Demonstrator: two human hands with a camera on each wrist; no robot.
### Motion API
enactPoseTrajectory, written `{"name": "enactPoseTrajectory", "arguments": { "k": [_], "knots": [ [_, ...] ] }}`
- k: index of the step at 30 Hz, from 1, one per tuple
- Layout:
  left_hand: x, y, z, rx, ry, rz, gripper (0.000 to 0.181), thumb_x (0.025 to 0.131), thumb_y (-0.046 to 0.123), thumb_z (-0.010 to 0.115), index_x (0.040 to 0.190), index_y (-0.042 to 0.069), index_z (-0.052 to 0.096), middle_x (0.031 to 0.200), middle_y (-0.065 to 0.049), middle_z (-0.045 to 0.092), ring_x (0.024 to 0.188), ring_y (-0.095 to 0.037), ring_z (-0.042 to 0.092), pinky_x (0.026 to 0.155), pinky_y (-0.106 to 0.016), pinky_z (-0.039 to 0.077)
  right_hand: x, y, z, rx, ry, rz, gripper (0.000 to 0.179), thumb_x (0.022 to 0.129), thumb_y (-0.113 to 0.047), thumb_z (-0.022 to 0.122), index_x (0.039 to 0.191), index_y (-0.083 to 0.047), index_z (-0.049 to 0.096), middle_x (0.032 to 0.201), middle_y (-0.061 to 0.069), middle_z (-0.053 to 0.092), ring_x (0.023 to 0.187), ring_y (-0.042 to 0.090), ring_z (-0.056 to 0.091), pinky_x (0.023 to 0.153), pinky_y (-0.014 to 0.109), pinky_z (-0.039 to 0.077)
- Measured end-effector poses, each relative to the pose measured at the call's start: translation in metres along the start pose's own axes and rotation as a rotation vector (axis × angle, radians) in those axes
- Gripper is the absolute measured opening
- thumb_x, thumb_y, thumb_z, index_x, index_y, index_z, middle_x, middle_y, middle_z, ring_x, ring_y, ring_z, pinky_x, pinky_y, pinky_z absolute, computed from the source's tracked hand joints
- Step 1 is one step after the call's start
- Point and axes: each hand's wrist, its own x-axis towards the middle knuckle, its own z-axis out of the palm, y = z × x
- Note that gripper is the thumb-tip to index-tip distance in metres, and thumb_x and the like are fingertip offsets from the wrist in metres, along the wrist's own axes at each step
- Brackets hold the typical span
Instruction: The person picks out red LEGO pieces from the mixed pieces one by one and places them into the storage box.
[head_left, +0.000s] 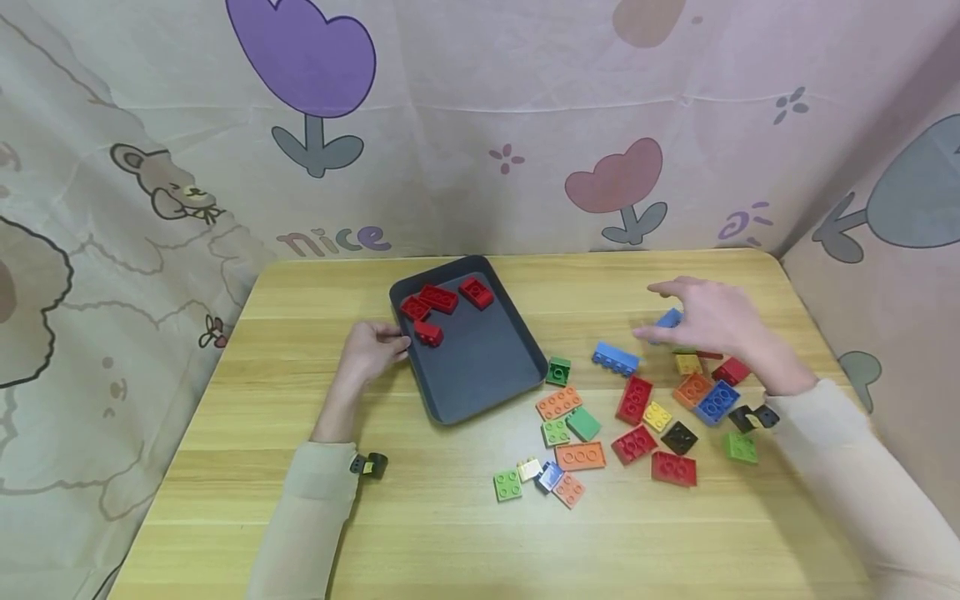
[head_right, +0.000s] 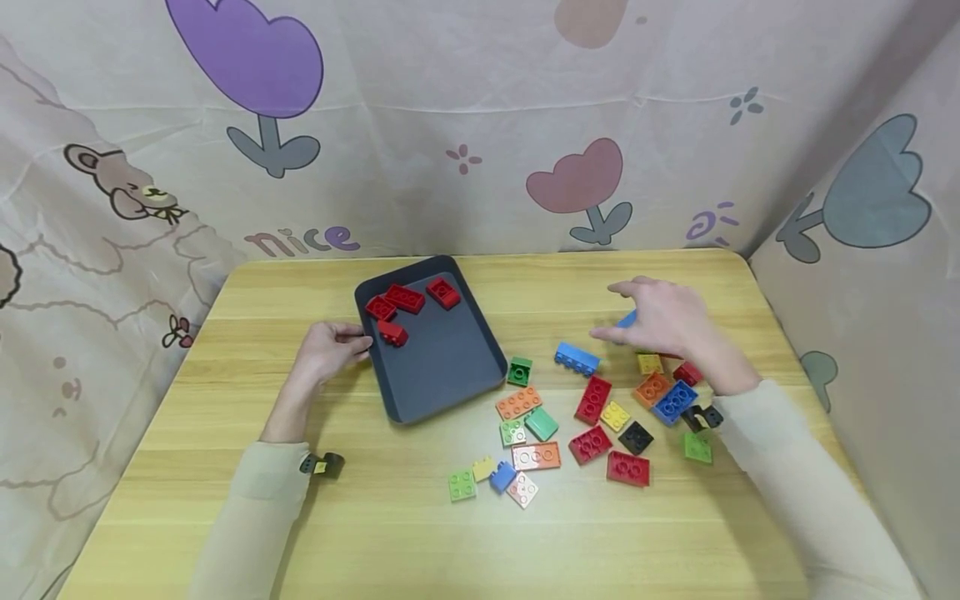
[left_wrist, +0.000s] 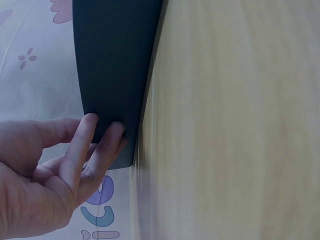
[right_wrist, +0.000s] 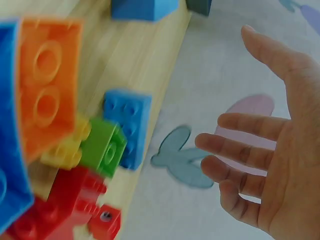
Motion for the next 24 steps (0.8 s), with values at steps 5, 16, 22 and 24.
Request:
{"name": "enactPoseTrajectory", "arguments": {
  "k": [5, 16, 22, 24],
  "knots": [
    [-0.001, 0.002, 0.0, -0.012, -0.001, -0.011, 0.04, 0.103, 0.003, 0.066, 0.136, -0.017, 0.06, 0.133, -0.035, 0.066, 0.097, -0.016, 0.075, 0.079, -0.017, 0.066, 0.005, 0.023, 0.003, 0.008, -0.008, 0.049, 0.103, 0.081, -0.086, 0.067, 0.147, -0.007, 0.06, 0.141, 0.025, 0.067, 0.11, 0.042, 0.072, 0.068, 0.043, 0.062],
    [0.001, 0.001, 0.001, -0.021, 0.0, -0.025, 0.039, 0.102, 0.002, 0.065, 0.137, -0.015, 0.06, 0.133, -0.034, 0.066, 0.09, -0.011, 0.073, 0.078, -0.016, 0.066, 0.01, 0.067, 0.013, 0.064, -0.057, 0.139, 0.103, 0.086, -0.082, 0.064, 0.15, -0.003, 0.054, 0.138, 0.029, 0.066, 0.111, 0.042, 0.068, 0.081, 0.056, 0.062],
    [0.001, 0.001, 0.0, -0.017, 0.0, -0.024, 0.039, 0.102, 0.002, 0.066, 0.137, -0.016, 0.06, 0.132, -0.034, 0.066, 0.089, -0.01, 0.073, 0.083, -0.021, 0.068, 0.012, 0.085, 0.018, 0.057, -0.067, 0.191, 0.105, 0.086, -0.084, 0.062, 0.151, -0.002, 0.052, 0.142, 0.031, 0.06, 0.115, 0.047, 0.059, 0.086, 0.062, 0.059],
    [0.0, 0.001, 0.0, -0.018, -0.001, -0.021, 0.039, 0.102, 0.002, 0.066, 0.136, -0.017, 0.06, 0.132, -0.035, 0.066, 0.089, -0.01, 0.073, 0.083, -0.021, 0.068, 0.012, 0.09, 0.019, 0.053, -0.068, 0.203, 0.105, 0.086, -0.084, 0.062, 0.151, -0.002, 0.052, 0.142, 0.032, 0.06, 0.114, 0.047, 0.059, 0.084, 0.061, 0.059]
  ]
}}
